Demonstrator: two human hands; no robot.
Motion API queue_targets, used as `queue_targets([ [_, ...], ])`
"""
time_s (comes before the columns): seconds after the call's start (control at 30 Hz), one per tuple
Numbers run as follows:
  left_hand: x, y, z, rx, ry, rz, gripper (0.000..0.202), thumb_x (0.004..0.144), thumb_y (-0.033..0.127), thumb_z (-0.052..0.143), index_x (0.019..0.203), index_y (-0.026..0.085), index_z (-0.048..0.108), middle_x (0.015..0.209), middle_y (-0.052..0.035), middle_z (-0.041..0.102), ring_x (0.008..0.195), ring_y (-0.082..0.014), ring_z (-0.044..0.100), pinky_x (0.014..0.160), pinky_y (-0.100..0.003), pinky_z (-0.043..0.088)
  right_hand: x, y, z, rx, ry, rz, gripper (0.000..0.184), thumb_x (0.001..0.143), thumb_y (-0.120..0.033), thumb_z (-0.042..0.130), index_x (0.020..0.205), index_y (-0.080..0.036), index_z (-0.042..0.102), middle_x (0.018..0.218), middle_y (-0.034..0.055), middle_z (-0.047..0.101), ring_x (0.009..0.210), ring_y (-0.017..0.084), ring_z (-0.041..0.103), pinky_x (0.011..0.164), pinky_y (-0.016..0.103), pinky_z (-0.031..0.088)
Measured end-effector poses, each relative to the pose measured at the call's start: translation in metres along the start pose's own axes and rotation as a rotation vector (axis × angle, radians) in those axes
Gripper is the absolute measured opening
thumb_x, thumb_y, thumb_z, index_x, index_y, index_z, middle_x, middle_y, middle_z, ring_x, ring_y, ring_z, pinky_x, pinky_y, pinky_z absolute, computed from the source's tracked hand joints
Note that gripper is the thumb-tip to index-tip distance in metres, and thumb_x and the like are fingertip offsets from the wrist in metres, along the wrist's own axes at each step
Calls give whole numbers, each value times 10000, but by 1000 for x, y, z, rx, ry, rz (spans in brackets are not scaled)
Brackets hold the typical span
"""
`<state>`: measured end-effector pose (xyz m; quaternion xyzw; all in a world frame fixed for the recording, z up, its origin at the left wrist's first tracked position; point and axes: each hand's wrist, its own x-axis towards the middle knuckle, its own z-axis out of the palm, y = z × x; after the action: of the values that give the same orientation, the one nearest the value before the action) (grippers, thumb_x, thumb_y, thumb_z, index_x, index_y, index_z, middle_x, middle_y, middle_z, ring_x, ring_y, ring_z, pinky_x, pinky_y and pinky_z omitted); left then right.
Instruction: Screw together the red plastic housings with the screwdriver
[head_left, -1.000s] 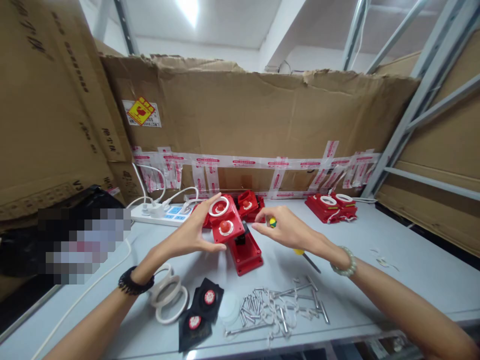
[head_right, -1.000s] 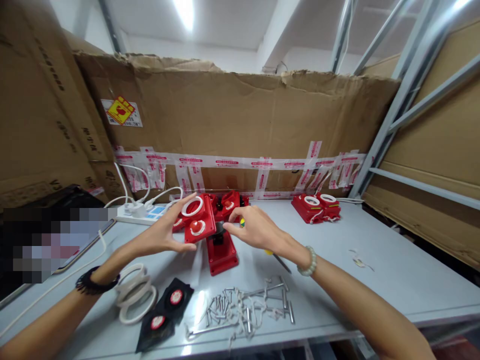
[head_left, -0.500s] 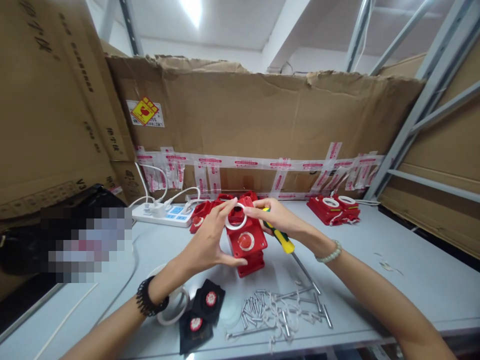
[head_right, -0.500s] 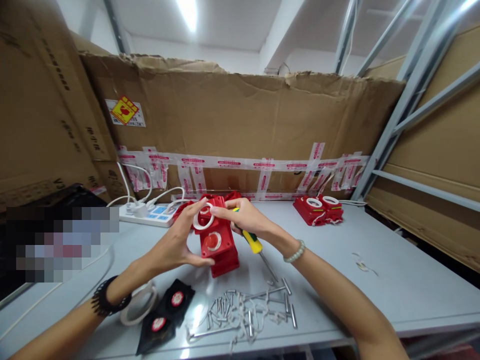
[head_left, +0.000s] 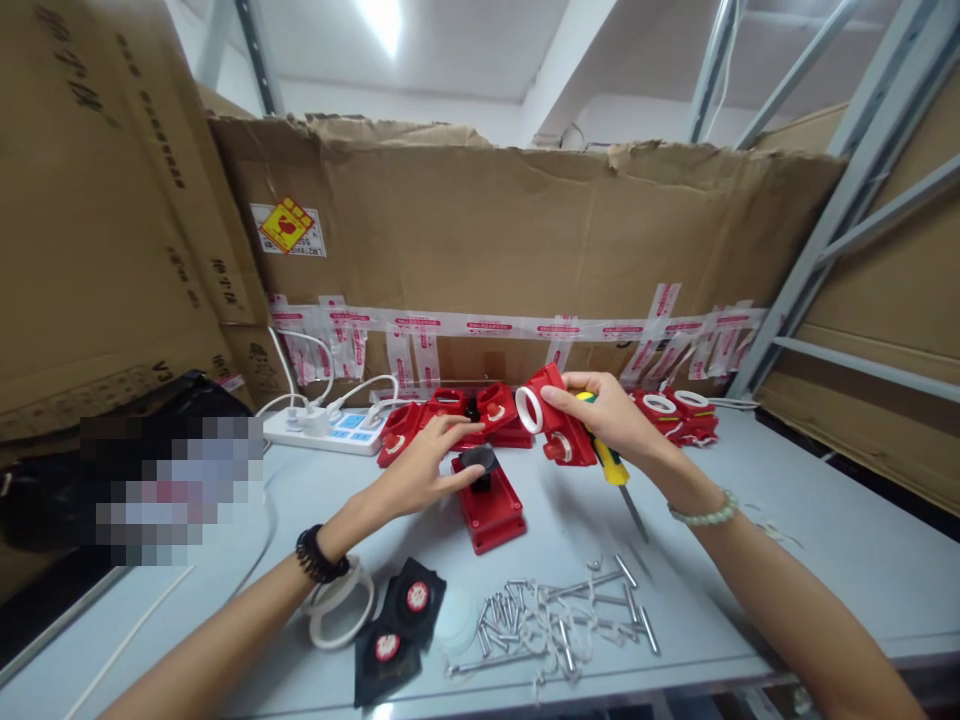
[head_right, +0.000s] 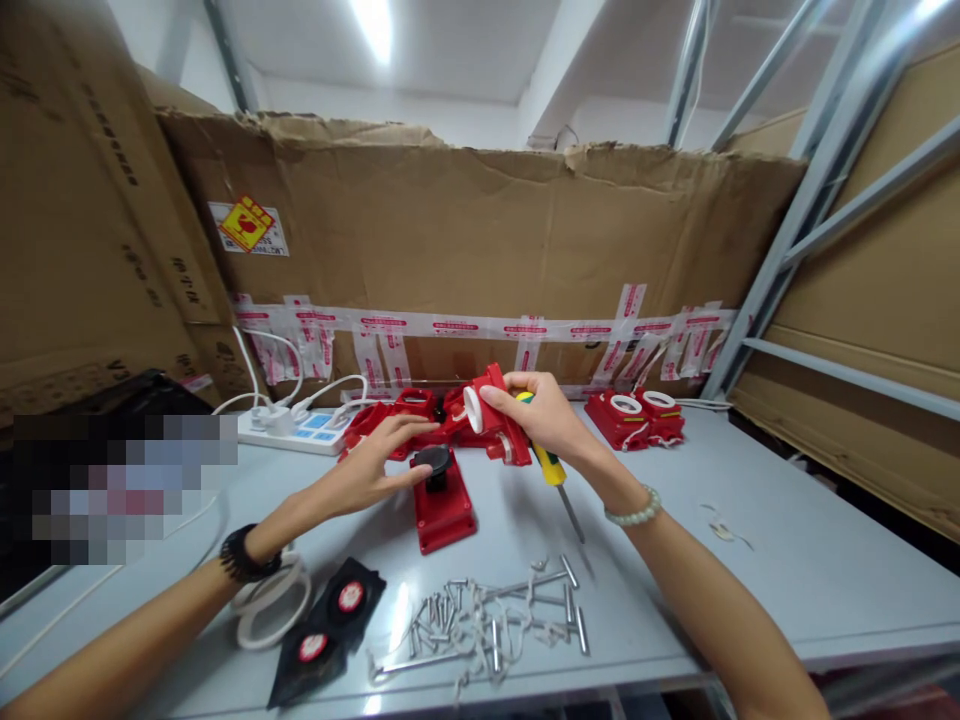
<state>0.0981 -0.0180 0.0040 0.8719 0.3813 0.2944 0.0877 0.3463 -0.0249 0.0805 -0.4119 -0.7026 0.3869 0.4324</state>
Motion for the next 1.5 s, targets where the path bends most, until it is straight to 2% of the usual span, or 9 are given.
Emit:
queue_targets([
  [0.2, 13, 1, 16, 51, -140, 40, 311, 903, 384, 503, 1141, 211, 602, 1154, -84, 600, 1039, -245, 576, 929, -388, 442, -9, 9, -5, -142, 0, -29, 342, 742, -469, 627, 764, -128, 640, 657, 25, 612, 513, 100, 541, 458, 213, 448],
  [0.37, 13, 1, 17, -4, -79, 40, 323, 916, 391, 488, 1174, 235, 604, 1238, -73, 591, 1140, -244, 544, 987, -397, 410, -11, 10, -9, -179, -1, -47, 330, 771, -462, 593, 784, -137, 649, 686, 30, 616, 537, 102, 542, 467, 215, 452],
  [0.53, -8, 11, -15, -88, -6, 26, 330, 907, 397, 506, 1199, 268, 590, 1258, -49, 585, 1190, -247, 504, 1010, -417, 390, -14, 13, -10, -196, -13, -80, 345, 775, -473, 586, 751, -133, 641, 689, 29, 602, 551, 101, 533, 469, 214, 464],
  [0.6, -27, 15, -32, -115, -119, 41, 318, 896, 386, 526, 1197, 305, 591, 1267, -34, 576, 1158, -243, 530, 984, -399, 418, -16, 13, -9, -205, -27, -86, 338, 779, -467, 586, 726, -137, 634, 681, 23, 596, 547, 97, 534, 466, 208, 464],
  [0.73, -66, 20, -49, -94, -334, -85, 295, 898, 386, 526, 1184, 357, 593, 1271, -17, 570, 1125, -242, 555, 974, -387, 423, -20, 9, -4, -198, -55, -50, 335, 781, -464, 587, 740, -136, 639, 664, 27, 601, 532, 98, 554, 443, 200, 465],
  [0.87, -86, 24, -42, -129, -414, -150, 295, 866, 414, 565, 1154, 377, 611, 1274, -9, 568, 1128, -255, 549, 974, -386, 419, -23, 5, 1, -119, -91, 15, 348, 775, -479, 586, 743, -133, 609, 647, 24, 586, 489, 101, 565, 389, 200, 465],
  [1.1, -89, 25, -39, -215, -471, -188, 291, 849, 415, 580, 1129, 361, 634, 1270, -12, 583, 1128, -253, 555, 979, -387, 422, -22, 6, 1, -159, -65, -19, 338, 766, -465, 597, 716, -132, 617, 638, 23, 586, 504, 89, 551, 403, 184, 472],
  [1.3, -87, 18, -40, -280, -451, -217, 276, 891, 388, 516, 1112, 297, 654, 1144, -13, 667, 1083, -222, 594, 960, -341, 452, -23, 6, 0, -137, -77, 2, 335, 771, -466, 595, 730, -134, 617, 639, 21, 594, 500, 94, 566, 400, 187, 478],
  [1.5, -91, 11, -39, -280, -426, -227, 275, 901, 390, 508, 1116, 298, 652, 1143, -7, 668, 1086, -219, 596, 968, -336, 454, -23, 6, 1, -102, -100, 44, 342, 771, -484, 589, 744, -143, 604, 636, 24, 607, 487, 114, 588, 388, 208, 481],
])
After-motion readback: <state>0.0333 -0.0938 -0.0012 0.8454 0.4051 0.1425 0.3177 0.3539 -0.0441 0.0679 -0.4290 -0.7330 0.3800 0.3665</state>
